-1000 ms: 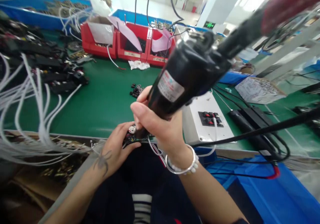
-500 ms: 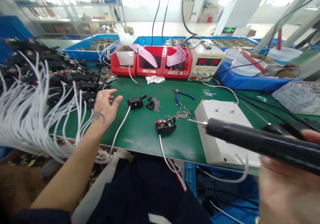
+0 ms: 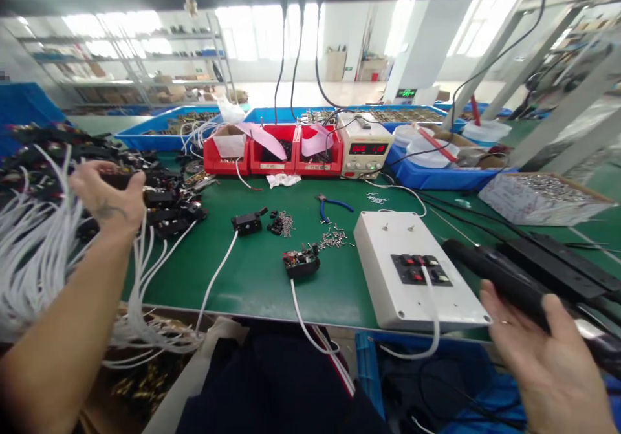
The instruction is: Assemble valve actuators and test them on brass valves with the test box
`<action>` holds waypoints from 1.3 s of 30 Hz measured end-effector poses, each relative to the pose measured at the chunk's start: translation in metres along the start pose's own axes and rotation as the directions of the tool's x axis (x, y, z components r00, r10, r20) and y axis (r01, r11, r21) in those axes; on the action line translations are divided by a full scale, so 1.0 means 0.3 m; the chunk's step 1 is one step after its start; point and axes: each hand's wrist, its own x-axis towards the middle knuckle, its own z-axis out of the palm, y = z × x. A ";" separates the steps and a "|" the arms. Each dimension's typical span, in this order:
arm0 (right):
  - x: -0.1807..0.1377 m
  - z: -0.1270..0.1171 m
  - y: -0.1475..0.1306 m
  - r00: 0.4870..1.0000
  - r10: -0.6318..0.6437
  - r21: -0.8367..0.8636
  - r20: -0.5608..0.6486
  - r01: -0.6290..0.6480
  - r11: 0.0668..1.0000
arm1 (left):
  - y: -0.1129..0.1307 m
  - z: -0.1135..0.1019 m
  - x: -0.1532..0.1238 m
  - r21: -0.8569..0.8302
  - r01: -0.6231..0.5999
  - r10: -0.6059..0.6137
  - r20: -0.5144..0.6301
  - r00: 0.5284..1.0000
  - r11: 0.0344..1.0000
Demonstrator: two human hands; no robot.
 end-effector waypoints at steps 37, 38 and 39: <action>-0.524 0.131 0.372 0.543 0.310 -0.025 0.780 -0.467 0.884 | 0.287 0.233 -0.445 -0.072 -0.234 0.222 0.657 0.720 0.970; -0.525 0.129 0.376 0.534 0.317 -0.032 0.784 -0.475 0.879 | 0.265 0.261 -0.428 -0.045 -0.254 0.217 0.671 0.709 0.966; -0.526 0.127 0.381 0.530 0.321 -0.034 0.785 -0.481 0.876 | 0.249 0.282 -0.419 -0.022 -0.272 0.214 0.681 0.701 0.962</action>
